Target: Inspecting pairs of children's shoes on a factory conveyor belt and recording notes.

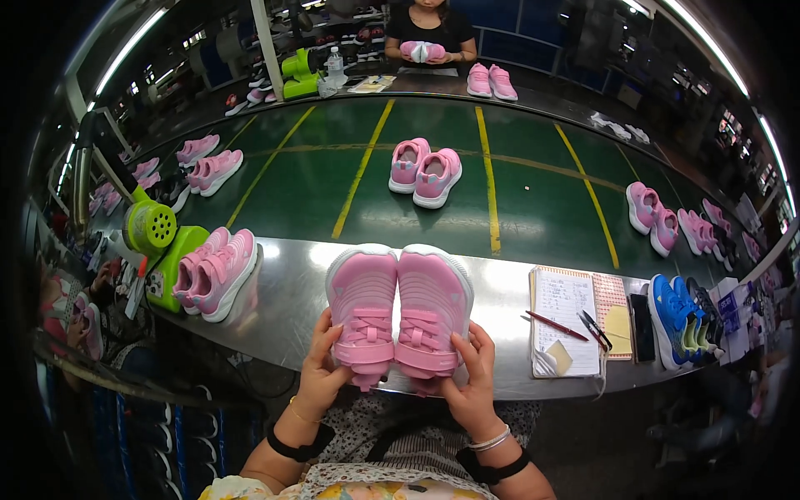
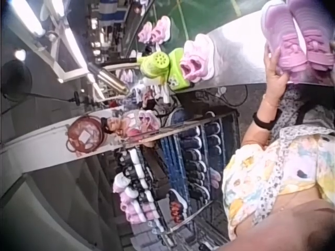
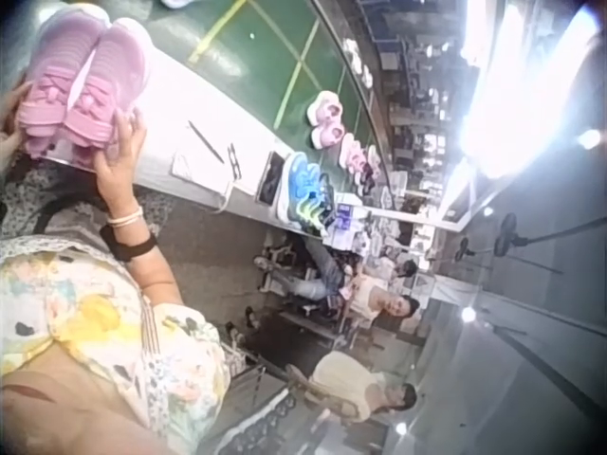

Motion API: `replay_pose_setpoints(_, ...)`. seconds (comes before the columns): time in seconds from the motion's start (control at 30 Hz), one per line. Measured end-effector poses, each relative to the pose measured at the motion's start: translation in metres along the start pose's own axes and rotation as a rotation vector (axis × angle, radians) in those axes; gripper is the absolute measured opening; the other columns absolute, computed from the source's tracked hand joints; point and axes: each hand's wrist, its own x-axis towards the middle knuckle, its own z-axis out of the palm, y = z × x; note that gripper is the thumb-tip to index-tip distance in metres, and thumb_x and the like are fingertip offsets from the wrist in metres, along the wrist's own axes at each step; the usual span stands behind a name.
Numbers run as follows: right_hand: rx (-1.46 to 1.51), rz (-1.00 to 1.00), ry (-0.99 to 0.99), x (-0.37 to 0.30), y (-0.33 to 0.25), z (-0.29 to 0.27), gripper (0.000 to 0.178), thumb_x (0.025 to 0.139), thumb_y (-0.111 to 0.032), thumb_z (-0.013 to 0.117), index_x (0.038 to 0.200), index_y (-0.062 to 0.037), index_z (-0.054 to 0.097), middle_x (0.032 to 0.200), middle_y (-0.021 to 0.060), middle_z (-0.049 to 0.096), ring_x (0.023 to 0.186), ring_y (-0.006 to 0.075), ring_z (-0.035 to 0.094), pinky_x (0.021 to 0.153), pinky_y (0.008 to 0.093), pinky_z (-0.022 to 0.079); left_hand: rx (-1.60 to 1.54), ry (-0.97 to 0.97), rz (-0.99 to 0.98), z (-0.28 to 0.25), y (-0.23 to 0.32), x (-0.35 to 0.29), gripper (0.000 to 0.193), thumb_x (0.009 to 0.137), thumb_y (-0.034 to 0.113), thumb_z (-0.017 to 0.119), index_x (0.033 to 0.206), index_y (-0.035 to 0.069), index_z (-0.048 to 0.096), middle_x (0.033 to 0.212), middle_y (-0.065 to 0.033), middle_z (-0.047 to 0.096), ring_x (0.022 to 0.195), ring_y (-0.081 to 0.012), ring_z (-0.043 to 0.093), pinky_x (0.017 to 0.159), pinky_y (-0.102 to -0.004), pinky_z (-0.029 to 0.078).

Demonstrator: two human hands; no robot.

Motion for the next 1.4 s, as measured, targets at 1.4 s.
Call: replay_pose_setpoints(1.4,-0.692,-0.189,-0.399,0.077,-0.057,0.014,0.04,0.073,-0.031,0.074,0.106,-0.0137,0.062,0.096,0.0066,0.06,0.095,0.0245,0.055,0.09,0.0424,0.035,0.299,0.015,-0.288,-0.022,-0.02,0.026,0.044,0.089,0.026,0.063,0.124,-0.001,0.055,0.1,-0.0118,0.063,0.071,-0.0154,0.063,0.066,-0.0262,0.051)
